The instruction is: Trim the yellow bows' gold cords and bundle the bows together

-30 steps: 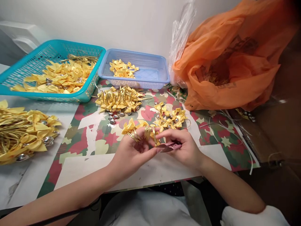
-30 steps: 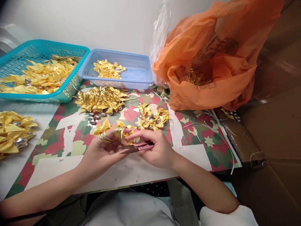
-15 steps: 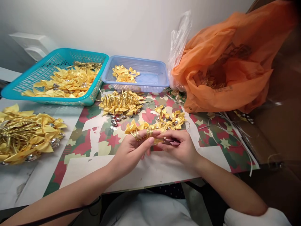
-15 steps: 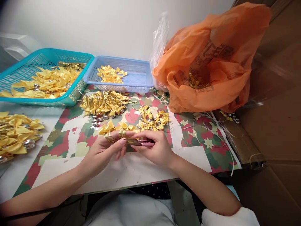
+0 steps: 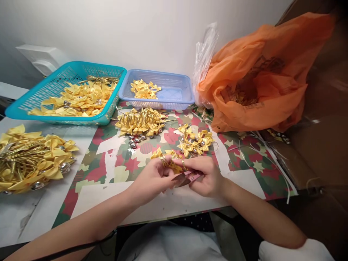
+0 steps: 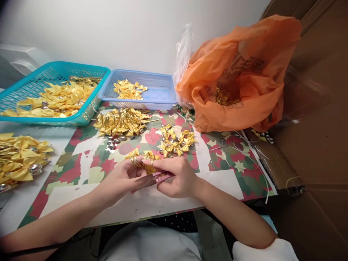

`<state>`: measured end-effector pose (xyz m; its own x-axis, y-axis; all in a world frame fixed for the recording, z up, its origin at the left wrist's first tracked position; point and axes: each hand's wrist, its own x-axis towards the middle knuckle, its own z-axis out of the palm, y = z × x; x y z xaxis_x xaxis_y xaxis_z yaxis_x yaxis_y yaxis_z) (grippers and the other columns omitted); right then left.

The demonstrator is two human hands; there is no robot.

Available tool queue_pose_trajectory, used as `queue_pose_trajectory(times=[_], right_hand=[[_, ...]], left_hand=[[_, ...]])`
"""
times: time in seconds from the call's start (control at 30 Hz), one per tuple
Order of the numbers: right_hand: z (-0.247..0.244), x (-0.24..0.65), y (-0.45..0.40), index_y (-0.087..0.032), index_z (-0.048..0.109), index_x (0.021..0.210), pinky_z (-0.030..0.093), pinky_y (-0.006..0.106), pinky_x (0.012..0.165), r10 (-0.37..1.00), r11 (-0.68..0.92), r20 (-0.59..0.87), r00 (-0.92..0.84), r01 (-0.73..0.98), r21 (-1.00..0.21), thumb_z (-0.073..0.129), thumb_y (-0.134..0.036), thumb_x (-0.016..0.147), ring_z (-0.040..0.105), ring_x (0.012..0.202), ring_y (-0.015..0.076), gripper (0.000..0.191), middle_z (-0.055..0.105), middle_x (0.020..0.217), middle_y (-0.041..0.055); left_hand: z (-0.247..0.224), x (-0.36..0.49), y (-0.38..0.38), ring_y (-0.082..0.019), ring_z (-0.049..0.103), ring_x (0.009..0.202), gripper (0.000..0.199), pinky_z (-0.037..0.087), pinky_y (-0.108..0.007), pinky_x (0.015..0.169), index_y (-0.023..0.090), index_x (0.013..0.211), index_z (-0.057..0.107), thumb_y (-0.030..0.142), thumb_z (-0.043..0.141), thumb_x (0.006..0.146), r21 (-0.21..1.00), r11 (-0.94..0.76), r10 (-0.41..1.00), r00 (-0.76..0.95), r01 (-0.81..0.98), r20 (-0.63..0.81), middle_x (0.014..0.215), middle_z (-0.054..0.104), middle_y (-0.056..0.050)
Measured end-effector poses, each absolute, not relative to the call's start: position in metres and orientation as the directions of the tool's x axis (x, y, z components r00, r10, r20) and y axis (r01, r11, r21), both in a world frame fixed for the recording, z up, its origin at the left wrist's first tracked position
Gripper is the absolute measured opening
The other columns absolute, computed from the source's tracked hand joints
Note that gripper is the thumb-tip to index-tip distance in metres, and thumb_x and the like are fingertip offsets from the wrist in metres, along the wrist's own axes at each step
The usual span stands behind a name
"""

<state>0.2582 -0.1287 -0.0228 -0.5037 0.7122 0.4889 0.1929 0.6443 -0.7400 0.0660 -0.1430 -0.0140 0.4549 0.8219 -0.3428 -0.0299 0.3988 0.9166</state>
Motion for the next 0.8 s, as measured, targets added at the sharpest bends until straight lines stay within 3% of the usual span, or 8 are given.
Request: queue_pose_trajectory(times=[0.1, 0.33, 0.43, 0.5, 0.57, 0.67, 0.73, 0.8], right_hand=[[-0.025, 0.260, -0.128, -0.016, 0.067, 0.121, 0.041, 0.020, 0.051, 0.683, 0.640, 0.445, -0.580, 0.182, -0.746, 0.050, -0.011, 0.066, 0.051, 0.051, 0.0087, 0.058, 0.069, 0.068, -0.0007], [-0.022, 0.265, -0.125, -0.015, 0.063, 0.125, 0.039, 0.020, 0.051, 0.592, 0.673, 0.451, -0.668, 0.102, -0.733, 0.054, -0.015, 0.070, 0.047, 0.049, 0.0085, 0.056, 0.061, 0.060, -0.0042], [-0.016, 0.267, -0.123, -0.020, 0.066, 0.120, 0.040, 0.022, 0.052, 0.589, 0.672, 0.395, -0.705, 0.156, -0.723, 0.053, -0.015, 0.066, 0.051, 0.050, 0.0108, 0.056, 0.061, 0.059, -0.0042], [-0.014, 0.268, -0.124, -0.022, 0.067, 0.114, 0.041, 0.023, 0.053, 0.588, 0.687, 0.412, -0.696, 0.161, -0.709, 0.054, -0.015, 0.065, 0.051, 0.049, 0.0110, 0.051, 0.063, 0.059, -0.0041], [-0.013, 0.270, -0.124, -0.024, 0.068, 0.104, 0.041, 0.023, 0.052, 0.611, 0.696, 0.468, -0.638, 0.152, -0.701, 0.059, -0.017, 0.066, 0.050, 0.048, 0.0103, 0.040, 0.064, 0.060, -0.0040], [-0.012, 0.276, -0.120, -0.024, 0.058, 0.070, 0.036, 0.023, 0.047, 0.742, 0.644, 0.524, -0.417, 0.230, -0.729, 0.067, -0.020, 0.068, 0.042, 0.044, 0.0087, 0.010, 0.052, 0.053, -0.0060], [-0.008, 0.280, -0.112, -0.023, 0.036, 0.056, 0.031, 0.023, 0.046, 0.849, 0.527, 0.497, -0.179, 0.326, -0.785, 0.066, -0.022, 0.074, 0.035, 0.044, 0.0080, 0.035, 0.038, 0.049, -0.0073], [0.001, 0.282, -0.097, -0.023, 0.023, 0.057, 0.033, 0.024, 0.050, 0.897, 0.407, 0.442, -0.006, 0.399, -0.822, 0.063, -0.025, 0.080, 0.035, 0.047, 0.0086, 0.046, 0.036, 0.050, -0.0069]], left_hand=[[-0.013, 0.067, -0.143, -0.005, 0.034, 0.044, 0.030, 0.026, -0.018, 0.044, 0.015, 0.086, 0.062, 0.040, 0.076, 0.077, 0.906, 0.423, 0.761, 0.554, -0.029, -0.338, 0.049, 0.046, 0.009], [-0.009, 0.070, -0.144, -0.016, 0.058, 0.076, 0.025, 0.043, -0.025, 0.066, 0.014, 0.096, 0.073, 0.035, 0.067, 0.085, 0.900, 0.435, 0.666, 0.680, -0.019, -0.307, 0.085, 0.068, -0.006], [-0.010, 0.070, -0.144, -0.019, 0.060, 0.086, 0.019, 0.045, -0.028, 0.074, 0.016, 0.092, 0.072, 0.032, 0.065, 0.085, 0.903, 0.426, 0.714, 0.636, -0.064, -0.292, 0.092, 0.068, -0.007], [-0.011, 0.070, -0.144, -0.018, 0.058, 0.081, 0.014, 0.045, -0.027, 0.071, 0.016, 0.082, 0.069, 0.029, 0.067, 0.079, 0.902, 0.420, 0.764, 0.576, -0.099, -0.292, 0.085, 0.065, -0.005], [-0.010, 0.069, -0.142, -0.015, 0.052, 0.070, 0.011, 0.041, -0.026, 0.062, 0.016, 0.071, 0.064, 0.027, 0.065, 0.071, 0.882, 0.449, 0.784, 0.535, -0.141, -0.314, 0.075, 0.059, -0.002], [-0.007, 0.067, -0.137, -0.013, 0.043, 0.060, 0.016, 0.034, -0.025, 0.053, 0.016, 0.060, 0.057, 0.031, 0.061, 0.066, 0.844, 0.499, 0.771, 0.546, -0.199, -0.327, 0.066, 0.052, -0.001], [-0.005, 0.065, -0.134, -0.011, 0.040, 0.055, 0.026, 0.030, -0.024, 0.049, 0.016, 0.056, 0.056, 0.038, 0.062, 0.070, 0.837, 0.508, 0.754, 0.574, -0.202, -0.319, 0.060, 0.048, -0.001], [-0.005, 0.063, -0.133, -0.010, 0.037, 0.050, 0.035, 0.028, -0.023, 0.046, 0.016, 0.055, 0.055, 0.045, 0.063, 0.073, 0.819, 0.534, 0.732, 0.601, -0.212, -0.322, 0.055, 0.045, 0.001]])
